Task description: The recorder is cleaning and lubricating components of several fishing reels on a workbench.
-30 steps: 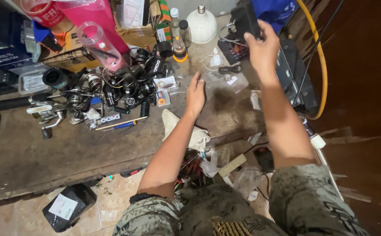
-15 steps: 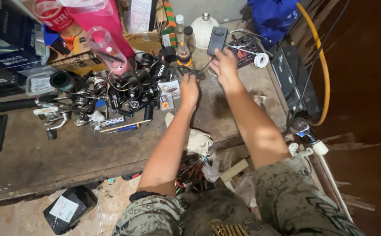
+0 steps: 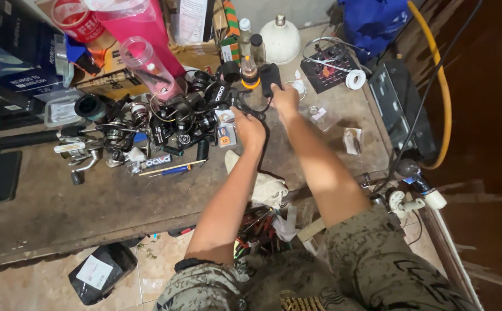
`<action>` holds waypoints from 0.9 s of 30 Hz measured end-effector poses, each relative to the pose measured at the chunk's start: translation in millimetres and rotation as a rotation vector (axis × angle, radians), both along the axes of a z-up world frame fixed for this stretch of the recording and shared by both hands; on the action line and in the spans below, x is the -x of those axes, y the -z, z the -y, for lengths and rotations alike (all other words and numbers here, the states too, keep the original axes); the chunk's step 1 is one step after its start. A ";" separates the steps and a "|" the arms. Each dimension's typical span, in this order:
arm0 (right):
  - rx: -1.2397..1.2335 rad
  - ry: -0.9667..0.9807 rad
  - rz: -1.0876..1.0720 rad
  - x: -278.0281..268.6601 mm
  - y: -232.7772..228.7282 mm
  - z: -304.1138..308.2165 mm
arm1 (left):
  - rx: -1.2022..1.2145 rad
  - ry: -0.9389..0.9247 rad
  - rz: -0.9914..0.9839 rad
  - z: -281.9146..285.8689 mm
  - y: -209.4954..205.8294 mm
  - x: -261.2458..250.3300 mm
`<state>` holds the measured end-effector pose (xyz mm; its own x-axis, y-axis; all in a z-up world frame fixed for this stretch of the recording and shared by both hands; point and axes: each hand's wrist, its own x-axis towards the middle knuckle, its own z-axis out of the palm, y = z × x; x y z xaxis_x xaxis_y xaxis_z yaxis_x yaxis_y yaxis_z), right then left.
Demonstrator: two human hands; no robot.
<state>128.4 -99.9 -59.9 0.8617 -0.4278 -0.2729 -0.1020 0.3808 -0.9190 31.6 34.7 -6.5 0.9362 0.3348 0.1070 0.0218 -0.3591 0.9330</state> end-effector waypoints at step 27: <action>1.247 0.661 -0.289 96.6 -40.0 172.4 | -0.092 0.116 0.244 48.5 -27.4 44.2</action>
<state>31.8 -272.2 -19.9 0.3951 -0.8050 0.4426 -0.4644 -0.5908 -0.6598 -12.6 -13.9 20.9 0.9103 0.2058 0.3592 -0.2458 -0.4294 0.8690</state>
